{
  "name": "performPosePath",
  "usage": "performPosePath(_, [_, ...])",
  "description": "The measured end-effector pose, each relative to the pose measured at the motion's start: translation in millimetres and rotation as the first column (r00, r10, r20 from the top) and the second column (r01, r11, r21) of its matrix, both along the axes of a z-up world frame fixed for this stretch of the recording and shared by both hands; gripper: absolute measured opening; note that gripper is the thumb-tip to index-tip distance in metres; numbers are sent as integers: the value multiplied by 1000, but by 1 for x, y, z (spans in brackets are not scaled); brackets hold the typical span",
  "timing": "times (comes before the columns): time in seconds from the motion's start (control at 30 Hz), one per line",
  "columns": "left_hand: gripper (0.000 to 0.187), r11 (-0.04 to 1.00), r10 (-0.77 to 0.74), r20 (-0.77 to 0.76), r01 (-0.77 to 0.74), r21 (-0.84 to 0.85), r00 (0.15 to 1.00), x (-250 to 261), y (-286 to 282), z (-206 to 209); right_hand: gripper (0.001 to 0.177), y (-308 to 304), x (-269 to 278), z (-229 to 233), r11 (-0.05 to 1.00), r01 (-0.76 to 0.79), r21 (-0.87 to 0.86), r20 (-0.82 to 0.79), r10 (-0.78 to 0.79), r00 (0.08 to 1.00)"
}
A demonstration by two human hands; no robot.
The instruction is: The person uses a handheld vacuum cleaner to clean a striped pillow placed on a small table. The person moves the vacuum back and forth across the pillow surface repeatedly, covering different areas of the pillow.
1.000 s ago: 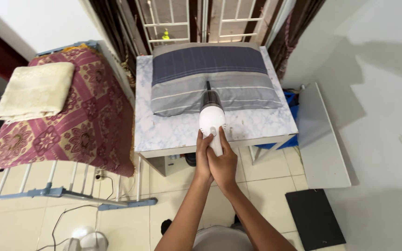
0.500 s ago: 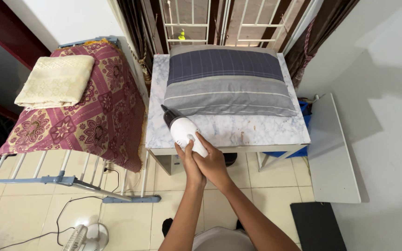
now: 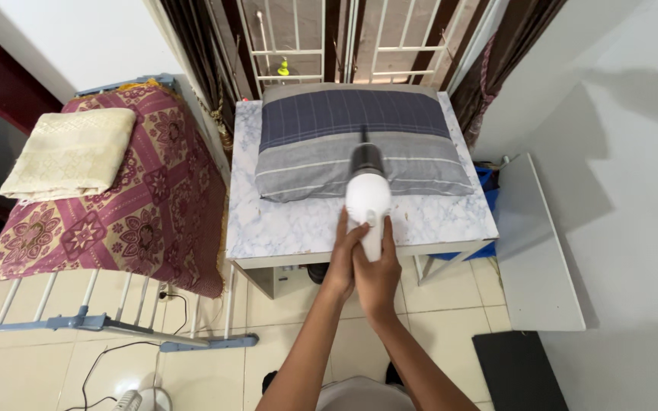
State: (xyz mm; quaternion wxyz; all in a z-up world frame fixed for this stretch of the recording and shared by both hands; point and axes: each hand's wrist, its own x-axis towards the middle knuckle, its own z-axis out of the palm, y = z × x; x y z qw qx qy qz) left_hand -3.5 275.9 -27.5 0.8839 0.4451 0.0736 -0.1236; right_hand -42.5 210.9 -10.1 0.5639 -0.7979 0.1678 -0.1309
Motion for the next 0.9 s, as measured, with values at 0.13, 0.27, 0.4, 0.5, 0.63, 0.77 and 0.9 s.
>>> performPosePath(0.13, [90,996,-83,-80,84,12,993,5,-11,-1,78,-18,7,-11,1000,-3,2,52,3,999])
performPosePath(0.27, [87,996,-2,-20,0,-94,1000,5,-10,-18,78,-14,12,-22,998,-63,29,59,61,996])
performPosePath(0.4, [84,982,116,-52,-122,-145,992,-2,2,-26,76,2,15,-24,991,-131,-41,100,134,986])
performPosePath(0.5, [82,950,230,-72,-240,-198,971,-5,13,-31,77,15,17,-23,976,-217,-30,45,218,975])
performPosePath(0.63, [81,906,375,-31,-374,-198,926,-7,34,-39,76,33,22,-22,923,-382,-52,60,384,921])
performPosePath(0.77, [85,857,468,-84,-475,-200,880,-11,57,-37,78,52,27,-16,878,-477,-38,-47,475,879])
performPosePath(0.9, [91,836,518,-163,-537,-109,840,-15,67,-30,76,62,29,-6,860,-511,14,-120,509,853])
